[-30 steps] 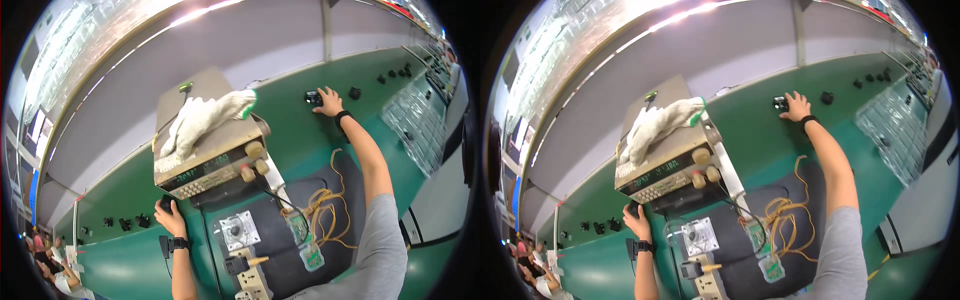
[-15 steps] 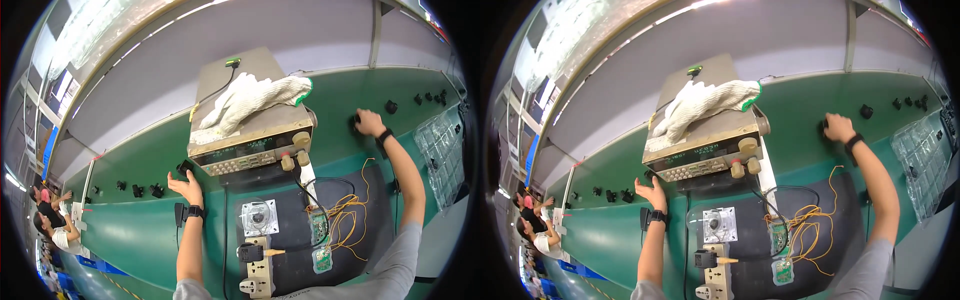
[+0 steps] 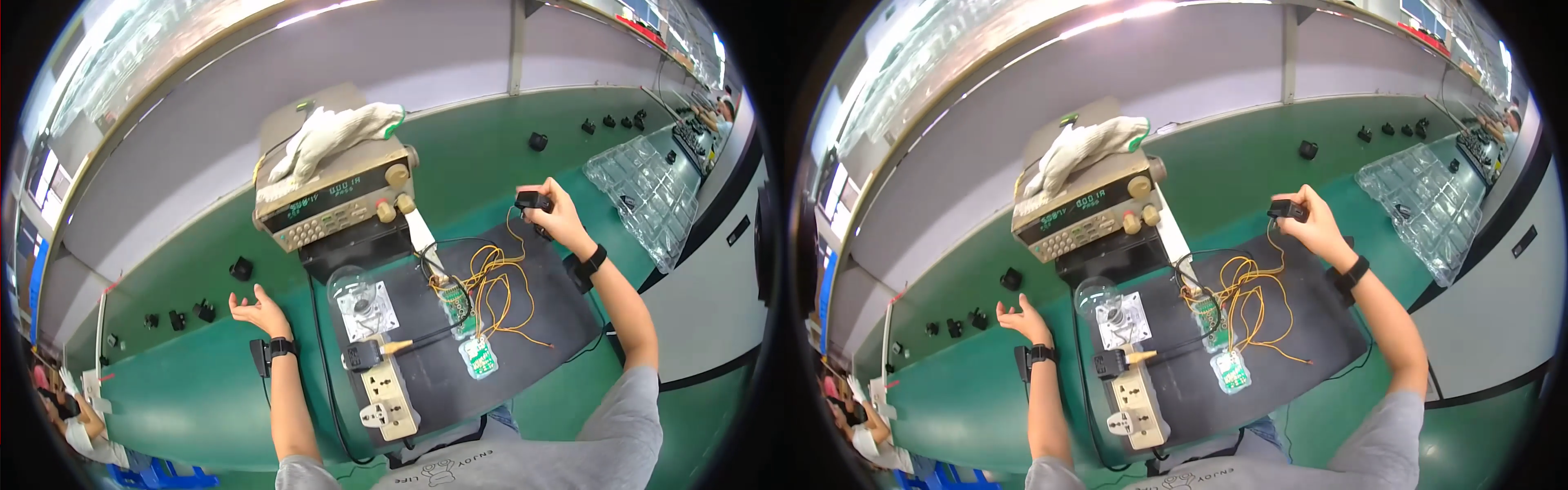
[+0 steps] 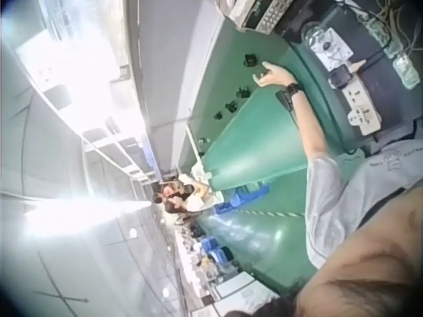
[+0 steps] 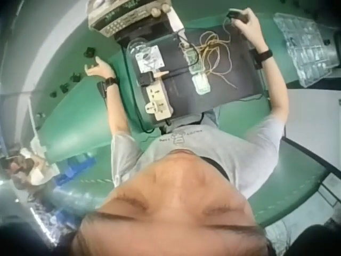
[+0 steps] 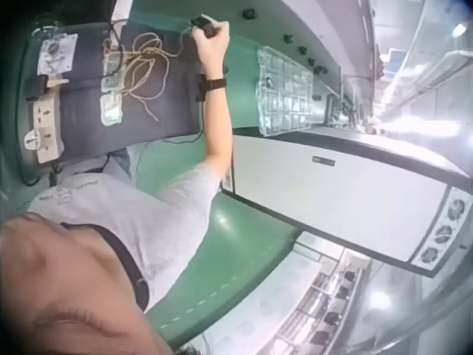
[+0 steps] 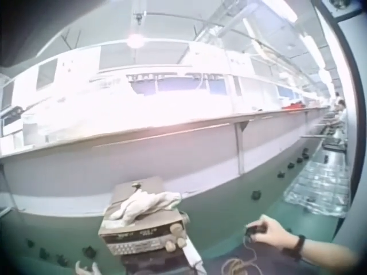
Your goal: The person tests power adapters by plugging them into a power strip, touching a probe to the adapter, and monitoring a digital meter. After each test, the person removes the probe and the adapter before repeating the process with another unit.
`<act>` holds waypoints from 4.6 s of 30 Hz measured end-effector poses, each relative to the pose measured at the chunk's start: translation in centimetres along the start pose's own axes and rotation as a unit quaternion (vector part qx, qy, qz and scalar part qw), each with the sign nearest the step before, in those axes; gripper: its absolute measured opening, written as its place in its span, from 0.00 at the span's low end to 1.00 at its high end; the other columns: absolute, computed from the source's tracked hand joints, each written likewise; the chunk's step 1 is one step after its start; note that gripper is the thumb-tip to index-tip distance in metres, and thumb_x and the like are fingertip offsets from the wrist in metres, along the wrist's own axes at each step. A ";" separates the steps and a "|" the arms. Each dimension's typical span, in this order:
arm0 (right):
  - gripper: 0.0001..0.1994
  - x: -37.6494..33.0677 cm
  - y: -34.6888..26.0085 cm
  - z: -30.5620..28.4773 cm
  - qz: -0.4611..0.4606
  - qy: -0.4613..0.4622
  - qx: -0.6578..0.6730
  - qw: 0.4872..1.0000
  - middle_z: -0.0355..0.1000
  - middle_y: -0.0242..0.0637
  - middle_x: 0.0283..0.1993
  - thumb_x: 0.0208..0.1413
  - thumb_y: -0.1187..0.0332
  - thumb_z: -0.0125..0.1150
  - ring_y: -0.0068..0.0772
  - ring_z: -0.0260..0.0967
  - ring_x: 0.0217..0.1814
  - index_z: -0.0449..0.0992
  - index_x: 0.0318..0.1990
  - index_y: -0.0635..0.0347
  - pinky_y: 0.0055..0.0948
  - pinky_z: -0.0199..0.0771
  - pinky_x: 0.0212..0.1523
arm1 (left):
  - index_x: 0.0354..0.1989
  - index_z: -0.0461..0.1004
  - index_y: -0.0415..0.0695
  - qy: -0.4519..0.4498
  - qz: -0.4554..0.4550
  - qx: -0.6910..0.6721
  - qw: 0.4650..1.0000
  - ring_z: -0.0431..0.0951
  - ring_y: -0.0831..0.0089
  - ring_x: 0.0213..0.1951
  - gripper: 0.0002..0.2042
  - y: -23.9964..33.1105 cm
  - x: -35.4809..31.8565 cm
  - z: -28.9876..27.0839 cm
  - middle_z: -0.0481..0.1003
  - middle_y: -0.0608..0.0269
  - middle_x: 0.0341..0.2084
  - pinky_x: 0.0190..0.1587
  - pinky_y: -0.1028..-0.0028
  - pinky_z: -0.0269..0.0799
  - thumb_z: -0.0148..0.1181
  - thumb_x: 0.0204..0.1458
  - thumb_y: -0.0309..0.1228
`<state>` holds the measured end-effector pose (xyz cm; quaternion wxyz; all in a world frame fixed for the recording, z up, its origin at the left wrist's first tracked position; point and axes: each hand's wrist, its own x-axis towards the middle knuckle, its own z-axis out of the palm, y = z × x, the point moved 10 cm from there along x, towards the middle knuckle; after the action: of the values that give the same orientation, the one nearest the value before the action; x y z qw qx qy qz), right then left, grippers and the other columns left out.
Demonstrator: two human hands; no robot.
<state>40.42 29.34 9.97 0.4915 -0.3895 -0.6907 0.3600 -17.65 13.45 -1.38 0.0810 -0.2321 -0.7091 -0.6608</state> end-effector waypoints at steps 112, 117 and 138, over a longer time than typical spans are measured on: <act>0.18 -6.0 4.5 -7.2 0.088 -0.163 -0.400 0.898 0.74 0.50 0.34 0.38 0.71 0.63 0.47 0.72 0.36 0.74 0.41 0.68 0.35 0.70 0.39 | 0.50 0.69 0.36 -0.141 0.159 0.058 0.975 0.68 0.69 0.35 0.19 2.5 -3.4 2.0 0.66 0.55 0.38 0.39 0.71 0.67 0.57 0.55 0.37; 0.21 -8.6 2.2 -7.6 0.163 -0.079 -0.398 0.899 0.61 0.37 0.18 0.24 0.70 0.74 0.30 0.58 0.21 0.66 0.25 0.66 0.30 0.61 0.23 | 0.57 0.63 0.36 -0.113 0.042 -0.008 0.993 0.70 0.69 0.38 0.27 1.7 -2.2 2.9 0.63 0.52 0.46 0.40 0.72 0.69 0.62 0.51 0.35; 0.23 -12.7 -14.4 30.6 -0.203 -0.326 -0.325 0.865 0.67 0.43 0.41 0.41 0.69 0.69 0.46 0.70 0.37 0.65 0.44 0.66 0.34 0.74 0.32 | 0.52 0.60 0.41 -0.181 -0.093 -0.089 0.975 0.63 0.66 0.47 0.19 3.2 -8.5 -3.5 0.50 0.54 0.56 0.43 0.72 0.70 0.56 0.52 0.26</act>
<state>11.16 8.19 9.73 0.1466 -0.2391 -0.9530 0.1142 -9.48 8.23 -1.71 -0.1319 -0.2873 -0.6688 -0.6729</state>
